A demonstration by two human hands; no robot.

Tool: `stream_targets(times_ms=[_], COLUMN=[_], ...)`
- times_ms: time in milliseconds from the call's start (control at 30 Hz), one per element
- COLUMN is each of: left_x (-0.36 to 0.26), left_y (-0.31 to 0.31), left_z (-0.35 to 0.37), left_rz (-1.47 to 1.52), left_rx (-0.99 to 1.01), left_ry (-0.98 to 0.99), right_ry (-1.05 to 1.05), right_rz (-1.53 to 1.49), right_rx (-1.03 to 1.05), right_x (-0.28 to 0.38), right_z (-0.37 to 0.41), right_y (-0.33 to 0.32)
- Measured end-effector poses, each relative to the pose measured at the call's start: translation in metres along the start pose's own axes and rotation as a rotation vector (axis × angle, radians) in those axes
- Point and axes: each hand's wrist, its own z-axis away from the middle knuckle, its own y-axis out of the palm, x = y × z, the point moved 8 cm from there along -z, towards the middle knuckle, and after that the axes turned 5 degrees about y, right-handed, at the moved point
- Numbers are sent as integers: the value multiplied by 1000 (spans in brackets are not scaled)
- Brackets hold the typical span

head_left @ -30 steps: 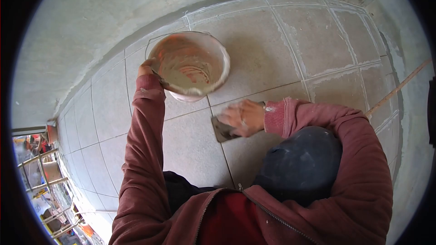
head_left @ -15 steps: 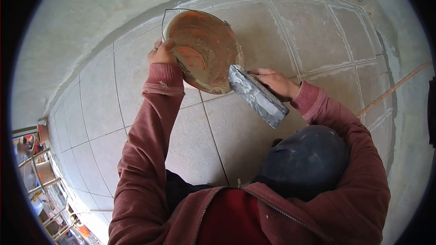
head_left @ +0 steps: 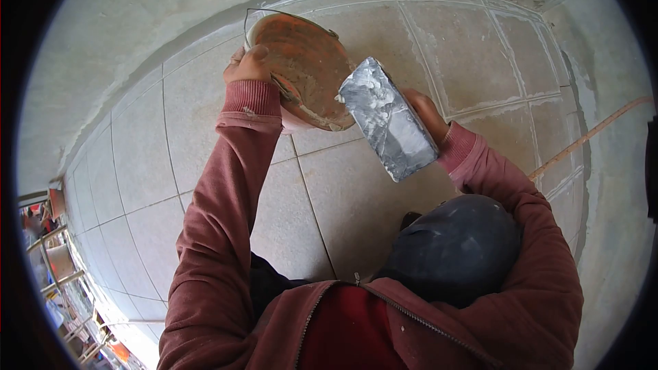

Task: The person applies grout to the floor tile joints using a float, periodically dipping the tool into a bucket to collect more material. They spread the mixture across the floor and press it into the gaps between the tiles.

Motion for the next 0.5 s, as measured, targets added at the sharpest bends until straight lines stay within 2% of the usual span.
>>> stream_targets(times_ms=[100,133,200,233,300,400,433,500], left_x=[-4,-2,9,12,4,14,22,34], left_y=[-9,-13,-26,-33,-20,-30,-31,-40], left_z=[-6,-11,-27,-34,-44,-55,-62,-68], left_rz=[-149,-150,-463,-461,-1055,-977,-974,-764], left_rx=[-62,-65,-61,-62,186,102,100,-2], left_ry=[-35,-33,-35,-31,242,178,181,88], right_ry=[172,157,165,177,246,153,181,206], right_rz=[-516,-644,-622,-601,-591,-433,-524,-613], right_rx=[-186,-82,-87,-98,-106,-76,-59,-37], right_x=[-14,-24,-39,-39,-42,-33,-25,-14], right_z=[8,8,16,19,20,11,11,11], right_y=[-7,2,11,16,24,41,49,56])
